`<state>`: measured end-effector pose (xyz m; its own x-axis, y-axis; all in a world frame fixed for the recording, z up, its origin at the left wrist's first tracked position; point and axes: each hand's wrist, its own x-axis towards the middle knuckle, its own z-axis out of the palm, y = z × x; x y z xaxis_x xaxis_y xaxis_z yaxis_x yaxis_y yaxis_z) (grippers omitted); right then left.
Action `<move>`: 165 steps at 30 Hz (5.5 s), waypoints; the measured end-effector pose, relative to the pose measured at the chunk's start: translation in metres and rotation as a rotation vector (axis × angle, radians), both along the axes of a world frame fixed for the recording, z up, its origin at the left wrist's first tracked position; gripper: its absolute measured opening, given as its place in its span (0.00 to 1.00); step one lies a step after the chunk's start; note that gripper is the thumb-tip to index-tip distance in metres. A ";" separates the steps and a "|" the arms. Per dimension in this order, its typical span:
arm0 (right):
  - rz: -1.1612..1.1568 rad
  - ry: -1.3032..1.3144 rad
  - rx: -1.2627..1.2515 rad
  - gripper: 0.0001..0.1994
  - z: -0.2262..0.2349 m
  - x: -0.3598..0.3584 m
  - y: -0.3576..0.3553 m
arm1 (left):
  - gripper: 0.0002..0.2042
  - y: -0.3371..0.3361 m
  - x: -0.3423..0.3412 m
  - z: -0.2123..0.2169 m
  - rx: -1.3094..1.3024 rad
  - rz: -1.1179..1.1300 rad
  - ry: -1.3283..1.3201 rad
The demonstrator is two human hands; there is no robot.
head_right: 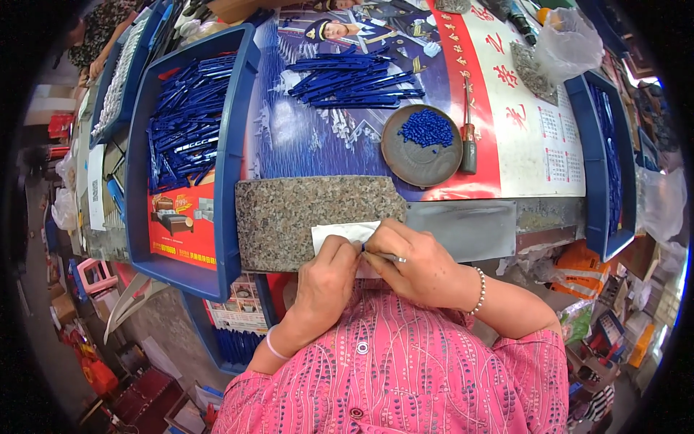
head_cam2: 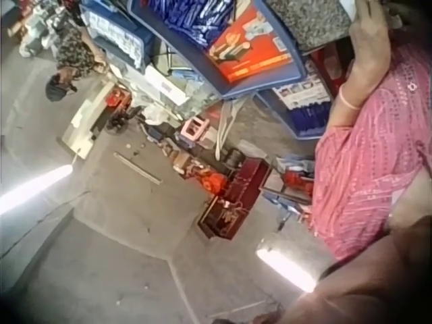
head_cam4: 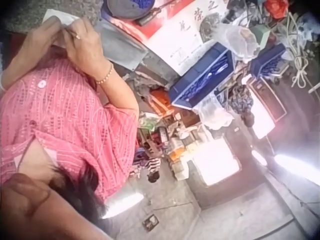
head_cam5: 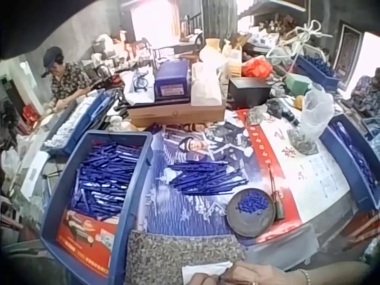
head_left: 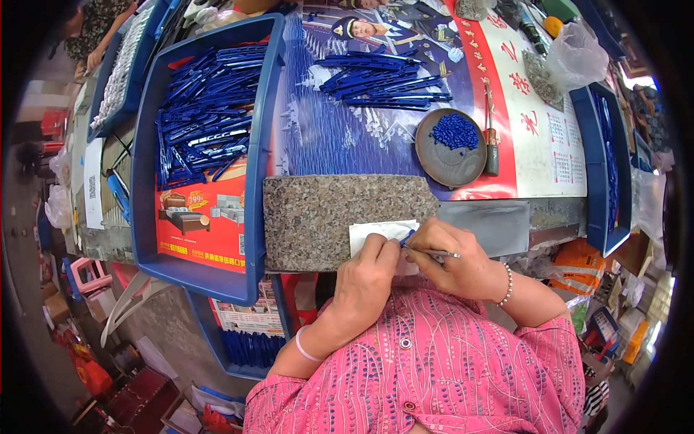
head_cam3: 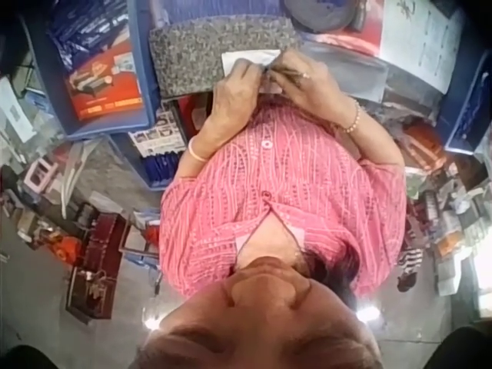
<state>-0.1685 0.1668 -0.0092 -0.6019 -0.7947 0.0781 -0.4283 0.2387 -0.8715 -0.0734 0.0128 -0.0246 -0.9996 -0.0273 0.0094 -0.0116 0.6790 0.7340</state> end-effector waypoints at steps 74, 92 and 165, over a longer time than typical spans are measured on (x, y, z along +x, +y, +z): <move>-0.145 -0.090 -0.088 0.09 0.001 0.029 -0.006 | 0.10 -0.003 0.066 -0.017 1.296 0.400 -0.609; -0.165 0.358 -0.578 0.07 0.023 0.050 -0.027 | 0.10 0.001 0.055 -0.024 1.347 0.417 -0.557; -0.305 -1.068 -0.274 0.08 0.006 0.019 0.007 | 0.11 0.005 0.012 0.017 1.975 0.145 -0.833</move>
<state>-0.1495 0.1735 -0.0032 -0.6297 -0.6393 -0.4414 0.6059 -0.0485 -0.7941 -0.0610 0.0177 -0.0075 -0.7461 0.4951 -0.4453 -0.5893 -0.8023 0.0953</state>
